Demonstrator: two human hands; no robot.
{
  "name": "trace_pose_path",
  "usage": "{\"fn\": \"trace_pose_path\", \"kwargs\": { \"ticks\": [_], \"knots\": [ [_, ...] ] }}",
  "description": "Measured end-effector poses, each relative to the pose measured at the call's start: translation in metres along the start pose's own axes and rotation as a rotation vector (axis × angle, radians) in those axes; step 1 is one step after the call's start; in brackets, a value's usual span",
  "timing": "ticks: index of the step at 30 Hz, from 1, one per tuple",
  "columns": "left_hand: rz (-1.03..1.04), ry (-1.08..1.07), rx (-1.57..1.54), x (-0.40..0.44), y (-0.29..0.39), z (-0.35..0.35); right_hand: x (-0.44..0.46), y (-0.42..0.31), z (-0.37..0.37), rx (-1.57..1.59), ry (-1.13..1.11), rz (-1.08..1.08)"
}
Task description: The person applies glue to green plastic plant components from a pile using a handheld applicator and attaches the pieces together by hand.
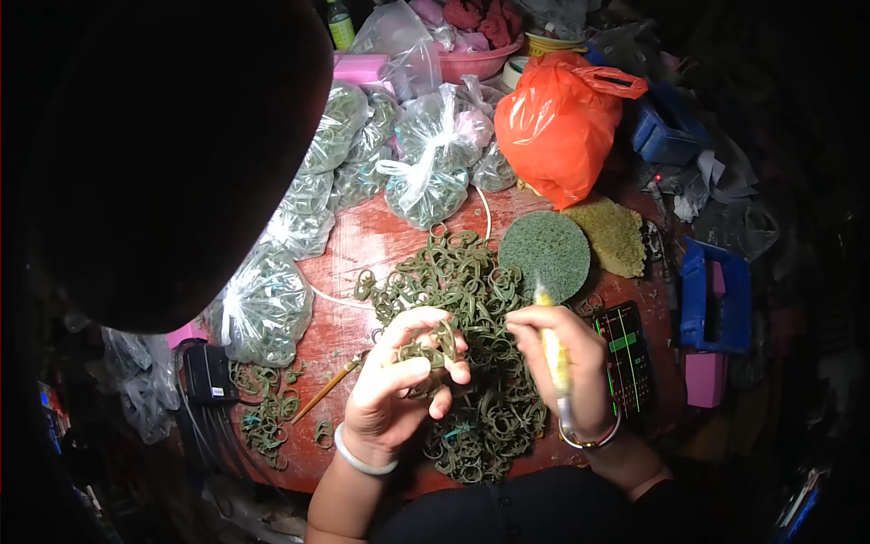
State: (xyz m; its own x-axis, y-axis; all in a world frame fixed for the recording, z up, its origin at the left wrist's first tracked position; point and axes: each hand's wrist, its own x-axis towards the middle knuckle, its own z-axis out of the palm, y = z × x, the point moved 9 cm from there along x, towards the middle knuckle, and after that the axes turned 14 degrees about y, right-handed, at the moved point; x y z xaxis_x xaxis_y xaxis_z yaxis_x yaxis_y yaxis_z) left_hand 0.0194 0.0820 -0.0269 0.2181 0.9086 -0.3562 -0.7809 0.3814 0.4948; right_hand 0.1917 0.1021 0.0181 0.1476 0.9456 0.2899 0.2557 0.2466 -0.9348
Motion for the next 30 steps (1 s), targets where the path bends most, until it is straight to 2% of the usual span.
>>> {"fn": "trace_pose_path", "kwargs": {
  "ticks": [1, 2, 4, 5, 9, 15, 18, 19, 23, 28, 30],
  "knots": [
    [-0.001, 0.017, -0.002, 0.000, 0.000, -0.001, -0.002, -0.010, 0.009, -0.219, -0.065, -0.258],
    [0.001, 0.016, -0.003, 0.000, -0.001, -0.002, -0.004, -0.013, 0.015, -0.253, -0.108, -0.343],
    [-0.073, -0.073, -0.203, 0.000, -0.006, -0.001, -0.009, -0.015, 0.021, -0.252, -0.140, -0.315],
    [-0.068, -0.073, -0.206, 0.002, -0.007, -0.005, -0.011, -0.016, 0.023, -0.245, -0.147, -0.322],
    [-0.042, -0.122, -0.116, -0.001, -0.006, -0.002, -0.012, -0.023, 0.023, -0.158, -0.157, -0.352],
    [0.048, 0.039, 0.088, -0.003, 0.003, 0.005, -0.008, -0.024, 0.007, 0.158, -0.067, -0.263],
    [0.068, 0.134, 0.406, -0.004, -0.003, 0.000, -0.009, -0.023, 0.007, 0.241, -0.110, -0.237],
    [0.060, 0.057, 0.452, -0.005, -0.006, 0.003, -0.011, -0.022, 0.009, 0.264, -0.157, -0.211],
    [-0.003, 0.000, 0.516, -0.010, -0.013, 0.012, -0.014, -0.025, 0.014, 0.466, -0.234, -0.140],
    [0.075, -0.033, 0.626, -0.009, -0.009, 0.012, -0.012, -0.039, 0.015, 0.472, -0.254, -0.184],
    [0.088, -0.039, 0.617, -0.010, -0.008, 0.015, -0.009, -0.035, 0.013, 0.346, -0.191, -0.130]
  ]
}}
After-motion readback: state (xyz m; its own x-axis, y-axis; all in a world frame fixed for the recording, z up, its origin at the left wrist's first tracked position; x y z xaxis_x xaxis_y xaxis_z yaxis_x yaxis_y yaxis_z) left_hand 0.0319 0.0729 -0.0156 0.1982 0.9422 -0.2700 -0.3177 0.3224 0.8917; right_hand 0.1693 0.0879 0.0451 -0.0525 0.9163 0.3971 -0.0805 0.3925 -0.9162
